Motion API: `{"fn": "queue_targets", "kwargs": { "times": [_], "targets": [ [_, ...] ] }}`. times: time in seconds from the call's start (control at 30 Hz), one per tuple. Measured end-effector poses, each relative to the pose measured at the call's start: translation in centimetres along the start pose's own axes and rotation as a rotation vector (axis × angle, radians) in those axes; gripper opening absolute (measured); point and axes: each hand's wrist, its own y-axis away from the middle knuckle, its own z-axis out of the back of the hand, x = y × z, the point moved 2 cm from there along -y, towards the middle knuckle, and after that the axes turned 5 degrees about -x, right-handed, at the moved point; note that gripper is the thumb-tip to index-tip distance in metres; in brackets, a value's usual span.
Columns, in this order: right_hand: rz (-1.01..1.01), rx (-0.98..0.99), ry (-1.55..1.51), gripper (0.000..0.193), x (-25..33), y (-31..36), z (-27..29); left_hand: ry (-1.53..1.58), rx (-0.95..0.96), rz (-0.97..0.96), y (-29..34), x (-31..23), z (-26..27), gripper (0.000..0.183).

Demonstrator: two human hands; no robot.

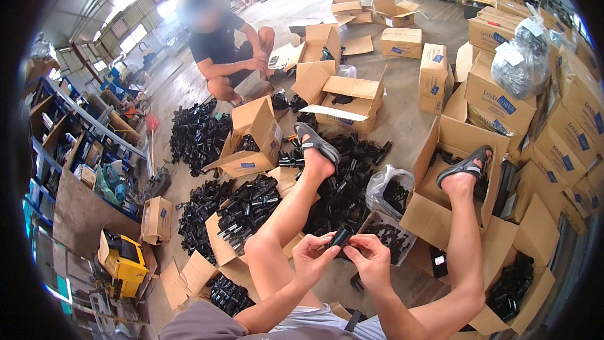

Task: The person sorts black plastic components by hand, picking them up from the floor, placing small round fasteners into them, and placing the assembled or sorted pieces into cardboard boxes.

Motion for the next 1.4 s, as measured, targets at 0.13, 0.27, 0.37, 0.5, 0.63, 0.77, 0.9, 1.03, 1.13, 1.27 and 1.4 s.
{"fn": "queue_targets", "kwargs": {
  "times": [0.13, 0.27, 0.37, 0.5, 0.63, 0.77, 0.9, 1.03, 1.13, 1.27, 1.4],
  "targets": [
    [0.000, -0.031, -0.006, 0.009, -0.2, 0.4, -0.3, 0.025, 0.016, -0.035, 0.2, 0.1, 0.1, 0.021],
    [0.184, -0.035, 0.277, 0.009, 0.8, 0.4, -0.7, 0.014, 0.005, -0.022, 0.2, -0.1, 0.2, 0.022],
    [0.264, -0.036, 0.418, 0.010, 1.1, 0.4, -0.9, 0.033, 0.019, -0.040, 0.1, -0.1, 0.3, 0.021],
    [0.217, -0.038, 0.301, 0.010, 0.4, 0.4, -0.7, -0.012, 0.032, -0.064, 0.1, 0.3, 0.3, 0.022],
    [0.047, -0.037, 0.085, 0.012, -0.6, 0.4, -0.2, -0.020, -0.014, -0.023, 0.3, 0.3, 0.3, 0.021],
    [-0.089, -0.011, 0.041, 0.012, -0.7, 0.4, 0.0, -0.028, -0.020, -0.035, 0.2, 0.5, 0.4, 0.021],
    [-0.078, -0.014, 0.064, 0.012, -0.6, 0.4, 0.0, -0.029, -0.020, -0.036, 0.3, 0.3, 0.3, 0.022],
    [-0.027, -0.003, 0.084, 0.013, -0.4, 0.4, 0.1, -0.031, -0.028, -0.014, 0.4, 0.2, 0.3, 0.021],
    [-0.081, 0.000, 0.020, 0.014, 0.3, 0.4, 0.0, -0.027, -0.034, 0.014, 0.5, 0.2, 0.4, 0.021],
    [-0.193, 0.006, -0.019, 0.015, 0.7, 0.5, -0.1, -0.019, -0.023, -0.015, 0.5, -0.1, 0.3, 0.022],
    [-0.180, 0.010, -0.005, 0.016, 0.3, 0.4, 0.2, 0.003, -0.005, -0.017, 0.4, 0.4, 0.3, 0.021]
  ]
}}
